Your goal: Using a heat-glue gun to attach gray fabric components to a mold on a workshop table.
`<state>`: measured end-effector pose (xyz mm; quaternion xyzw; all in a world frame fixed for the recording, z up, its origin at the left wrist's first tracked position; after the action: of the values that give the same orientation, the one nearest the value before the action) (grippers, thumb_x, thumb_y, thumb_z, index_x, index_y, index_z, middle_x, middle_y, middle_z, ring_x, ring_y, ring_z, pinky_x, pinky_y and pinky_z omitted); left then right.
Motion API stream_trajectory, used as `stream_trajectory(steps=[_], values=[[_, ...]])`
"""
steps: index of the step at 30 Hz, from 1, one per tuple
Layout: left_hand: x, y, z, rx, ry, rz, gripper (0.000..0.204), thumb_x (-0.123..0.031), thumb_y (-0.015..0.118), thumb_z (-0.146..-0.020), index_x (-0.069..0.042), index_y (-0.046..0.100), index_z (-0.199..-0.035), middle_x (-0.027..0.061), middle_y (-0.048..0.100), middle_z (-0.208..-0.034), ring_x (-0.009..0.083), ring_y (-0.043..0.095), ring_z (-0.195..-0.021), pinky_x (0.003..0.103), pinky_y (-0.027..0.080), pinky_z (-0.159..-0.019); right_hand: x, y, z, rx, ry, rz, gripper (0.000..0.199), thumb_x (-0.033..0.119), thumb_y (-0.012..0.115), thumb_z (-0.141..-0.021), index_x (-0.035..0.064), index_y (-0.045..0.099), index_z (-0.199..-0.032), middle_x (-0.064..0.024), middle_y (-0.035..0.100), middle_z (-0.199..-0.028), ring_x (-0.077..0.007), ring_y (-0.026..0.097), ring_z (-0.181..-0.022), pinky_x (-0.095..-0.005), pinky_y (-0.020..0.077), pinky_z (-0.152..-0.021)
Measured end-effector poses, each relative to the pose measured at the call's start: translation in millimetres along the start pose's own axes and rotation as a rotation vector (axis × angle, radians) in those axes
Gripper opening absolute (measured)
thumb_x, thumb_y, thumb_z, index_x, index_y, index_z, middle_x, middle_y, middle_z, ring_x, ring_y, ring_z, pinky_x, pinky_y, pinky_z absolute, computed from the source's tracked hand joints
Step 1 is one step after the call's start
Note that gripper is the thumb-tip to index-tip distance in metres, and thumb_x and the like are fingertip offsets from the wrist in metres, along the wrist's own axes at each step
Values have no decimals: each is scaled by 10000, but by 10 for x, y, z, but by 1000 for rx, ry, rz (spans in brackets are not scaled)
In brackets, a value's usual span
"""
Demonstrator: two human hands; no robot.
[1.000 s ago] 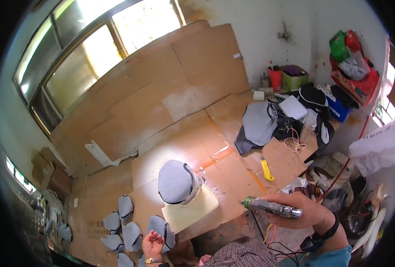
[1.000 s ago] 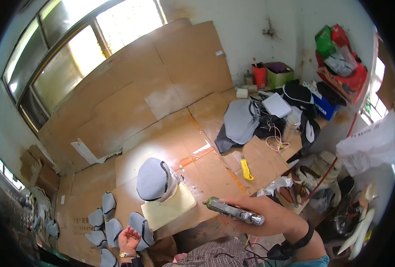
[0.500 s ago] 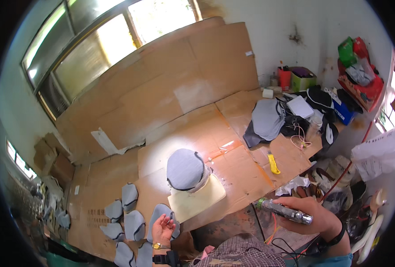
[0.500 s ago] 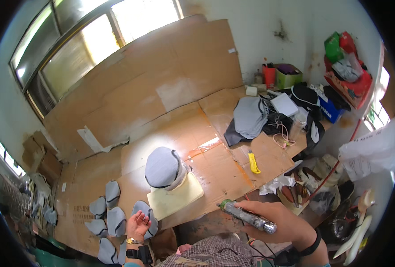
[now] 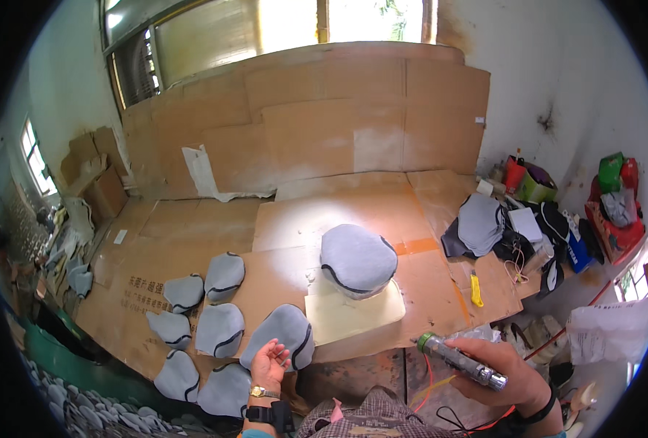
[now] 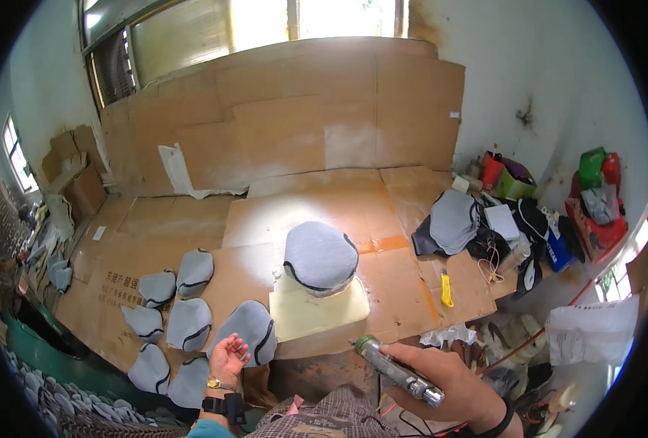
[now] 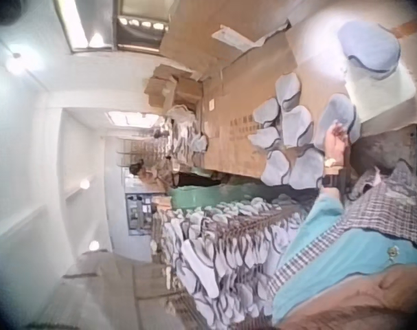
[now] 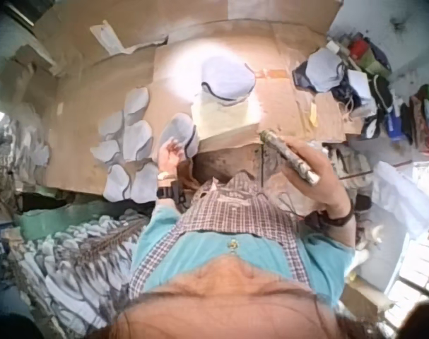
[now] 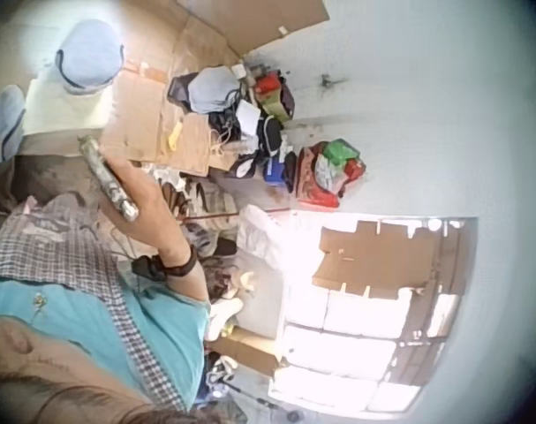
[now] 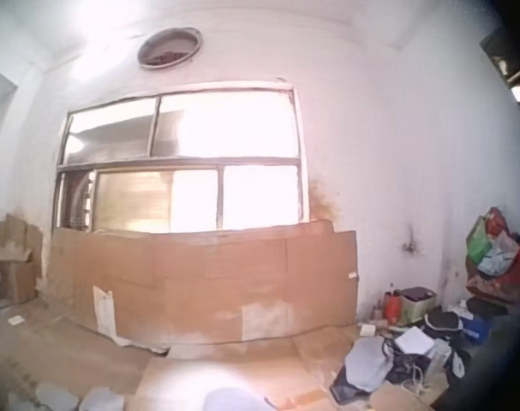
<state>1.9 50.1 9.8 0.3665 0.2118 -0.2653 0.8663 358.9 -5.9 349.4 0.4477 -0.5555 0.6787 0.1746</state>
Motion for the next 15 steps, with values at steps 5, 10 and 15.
stream_trajectory(steps=[5, 10, 15], values=[[-129, -266, 29, -20, 9, 44, 167, -199, 591, -768, -136, 580, -922, 12, 591, -760, 204, 567, -717, 382, 390, -662, 141, -76, -163, -81, 26, 3, 498, 28, 663, -714, 39, 489, -1180, -95, 619, -907, -144, 596, -760, -249, 468, -697], [-170, -437, 73, -96, 41, 57, 160, -205, 579, -769, -142, 575, -916, 6, 591, -756, 202, 565, -711, 388, 384, -664, 80, -379, -244, -172, 69, -11, 424, 9, 629, -720, -1, 528, -1131, -35, 592, -805, -80, 557, -715, -238, 459, -656], [-139, -379, 86, -116, 54, 75, 147, -194, 557, -784, -136, 570, -919, 7, 596, -746, 205, 565, -701, 404, 388, -669, 53, -578, -86, 22, 172, 5, 433, 20, 654, -676, -9, 547, -1095, 0, 578, -777, -55, 509, -664, -211, 424, -608]])
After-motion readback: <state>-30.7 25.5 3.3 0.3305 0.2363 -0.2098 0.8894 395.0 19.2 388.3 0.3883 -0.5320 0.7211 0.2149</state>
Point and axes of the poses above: each hand's wrist, its own z-axis away from the middle knuckle, its own y-axis out of the palm, x = y × z, the point moved 6 cm from there along -z, towards the middle knuckle
